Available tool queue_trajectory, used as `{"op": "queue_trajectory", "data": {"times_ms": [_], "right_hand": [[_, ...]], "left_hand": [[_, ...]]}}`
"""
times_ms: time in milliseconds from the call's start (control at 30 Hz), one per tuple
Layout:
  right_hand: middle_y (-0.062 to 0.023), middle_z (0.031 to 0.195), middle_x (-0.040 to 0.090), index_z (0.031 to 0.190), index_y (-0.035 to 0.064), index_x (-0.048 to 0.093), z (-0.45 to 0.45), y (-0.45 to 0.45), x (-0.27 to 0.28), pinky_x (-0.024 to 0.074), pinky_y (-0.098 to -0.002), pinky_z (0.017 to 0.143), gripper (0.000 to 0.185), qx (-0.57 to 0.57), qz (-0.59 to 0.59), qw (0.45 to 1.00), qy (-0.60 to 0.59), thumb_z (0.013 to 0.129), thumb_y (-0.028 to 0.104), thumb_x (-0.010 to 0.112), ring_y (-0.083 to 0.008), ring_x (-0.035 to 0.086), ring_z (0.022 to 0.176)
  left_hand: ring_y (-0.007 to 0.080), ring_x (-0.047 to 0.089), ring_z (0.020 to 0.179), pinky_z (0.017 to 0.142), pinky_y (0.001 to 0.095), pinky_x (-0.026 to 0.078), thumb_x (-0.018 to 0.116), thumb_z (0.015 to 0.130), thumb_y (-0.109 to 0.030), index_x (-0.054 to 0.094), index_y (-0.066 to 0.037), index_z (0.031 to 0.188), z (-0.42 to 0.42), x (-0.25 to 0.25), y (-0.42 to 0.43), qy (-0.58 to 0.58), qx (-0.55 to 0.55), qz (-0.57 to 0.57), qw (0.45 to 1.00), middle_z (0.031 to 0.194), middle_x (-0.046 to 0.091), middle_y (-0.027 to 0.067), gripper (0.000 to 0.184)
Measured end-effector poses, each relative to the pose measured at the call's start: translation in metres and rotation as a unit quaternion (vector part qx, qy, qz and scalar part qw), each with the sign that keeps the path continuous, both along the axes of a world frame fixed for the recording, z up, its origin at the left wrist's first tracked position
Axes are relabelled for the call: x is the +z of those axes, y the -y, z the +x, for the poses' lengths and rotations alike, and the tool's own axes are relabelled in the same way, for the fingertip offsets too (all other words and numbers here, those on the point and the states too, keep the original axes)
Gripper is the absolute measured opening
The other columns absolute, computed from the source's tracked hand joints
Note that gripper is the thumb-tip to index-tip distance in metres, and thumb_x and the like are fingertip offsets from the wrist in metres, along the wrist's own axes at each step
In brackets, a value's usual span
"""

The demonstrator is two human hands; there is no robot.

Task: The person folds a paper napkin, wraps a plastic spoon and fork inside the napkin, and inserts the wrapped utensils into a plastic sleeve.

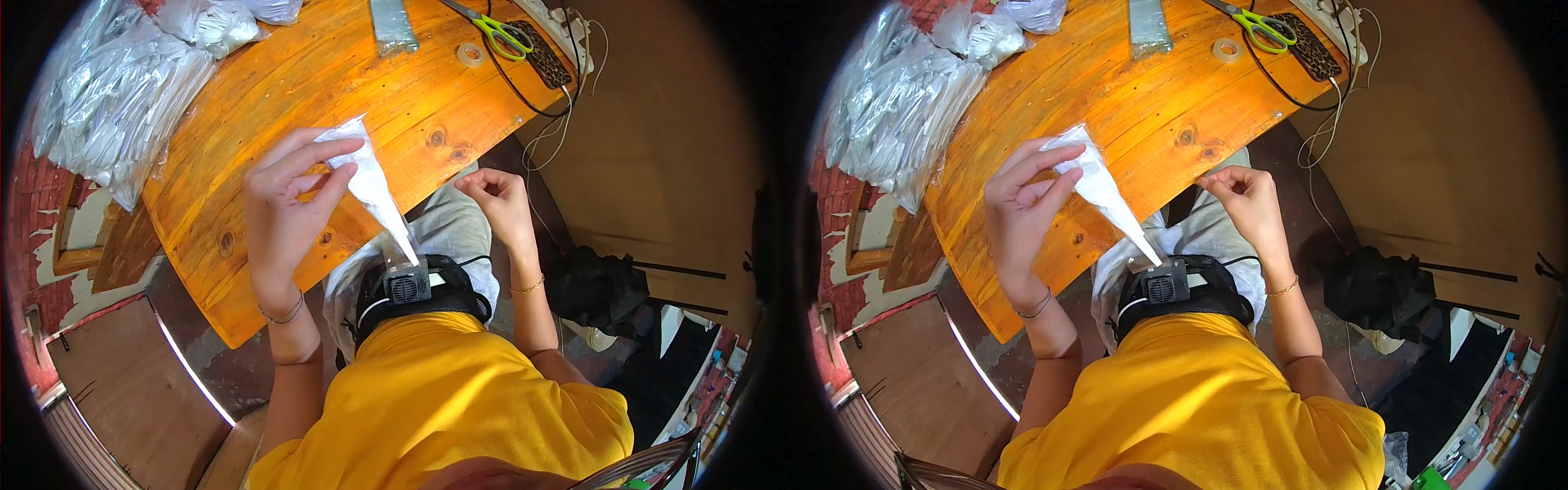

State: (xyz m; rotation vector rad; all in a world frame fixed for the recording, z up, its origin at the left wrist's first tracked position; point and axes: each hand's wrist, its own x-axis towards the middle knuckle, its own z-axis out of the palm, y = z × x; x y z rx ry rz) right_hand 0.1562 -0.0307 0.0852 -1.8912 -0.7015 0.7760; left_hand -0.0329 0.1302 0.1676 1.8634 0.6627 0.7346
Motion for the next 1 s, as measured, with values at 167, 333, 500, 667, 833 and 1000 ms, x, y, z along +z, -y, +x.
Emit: {"op": "queue_trajectory", "data": {"times_ms": [167,333,500,667,833,1000], "right_hand": [[0.0057,0.056,0.050,0.076,-0.0033,0.065,-0.005,-0.006,0.001,0.0282,-0.0180,0.047,0.011,-0.036,0.059,0.998,0.009,0.078,0.008,0.065,-0.0004,0.037,0.052],[0.0020,0.068,0.057,0.083,-0.0027,0.066,-0.018,-0.014,0.052,0.0322,-0.0162,0.053,0.006,-0.067,0.226,0.972,-0.025,0.079,-0.001,0.062,-0.0013,0.043,0.058],[-0.0037,0.078,0.061,0.085,-0.0030,0.065,-0.044,-0.026,0.057,0.0410,-0.0179,0.065,0.009,0.005,0.323,0.941,-0.101,0.077,-0.004,0.063,-0.0065,0.055,0.073],[-0.0046,0.079,0.063,0.087,-0.0030,0.065,-0.063,-0.040,0.048,0.0432,-0.0185,0.065,0.008,0.007,0.329,0.926,-0.185,0.079,-0.002,0.063,-0.0070,0.057,0.073],[-0.0047,0.079,0.064,0.088,-0.0030,0.065,-0.066,-0.043,0.041,0.0439,-0.0184,0.064,0.009,-0.004,0.324,0.928,-0.183,0.080,-0.001,0.062,-0.0068,0.058,0.072],[-0.0031,0.076,0.064,0.088,-0.0024,0.066,-0.067,-0.044,0.045,0.0427,-0.0175,0.063,0.009,-0.029,0.304,0.928,-0.215,0.079,0.001,0.064,-0.0056,0.057,0.069]], "left_hand": [[0.0095,0.056,0.084,0.066,0.0181,0.050,0.061,0.075,0.009,0.064,0.003,0.095,-0.001,-0.002,0.001,-0.003,-0.002,-0.018,1.000,0.098,0.054,0.0061,0.021],[0.0091,0.055,0.085,0.065,0.0178,0.050,0.062,0.075,0.009,0.065,0.003,0.096,0.000,-0.006,0.002,0.015,-0.001,-0.030,0.999,0.098,0.054,0.0055,0.022],[0.0098,0.055,0.085,0.065,0.0176,0.050,0.062,0.075,0.009,0.065,0.003,0.096,0.003,-0.004,0.007,0.028,0.008,-0.040,0.999,0.098,0.054,0.0053,0.022],[0.0144,0.060,0.084,0.069,0.0255,0.055,0.062,0.074,0.006,0.066,-0.001,0.094,0.009,-0.005,0.014,0.066,0.036,-0.011,0.997,0.093,0.059,0.0085,0.021],[0.0156,0.061,0.086,0.068,0.0252,0.054,0.061,0.073,0.005,0.065,0.000,0.095,0.010,-0.008,0.018,0.098,0.044,0.000,0.994,0.095,0.060,0.0100,0.023],[0.0174,0.062,0.085,0.066,0.0262,0.053,0.063,0.073,0.001,0.065,-0.001,0.094,0.013,-0.007,0.025,0.102,0.046,0.018,0.994,0.096,0.060,0.0111,0.022]]}}
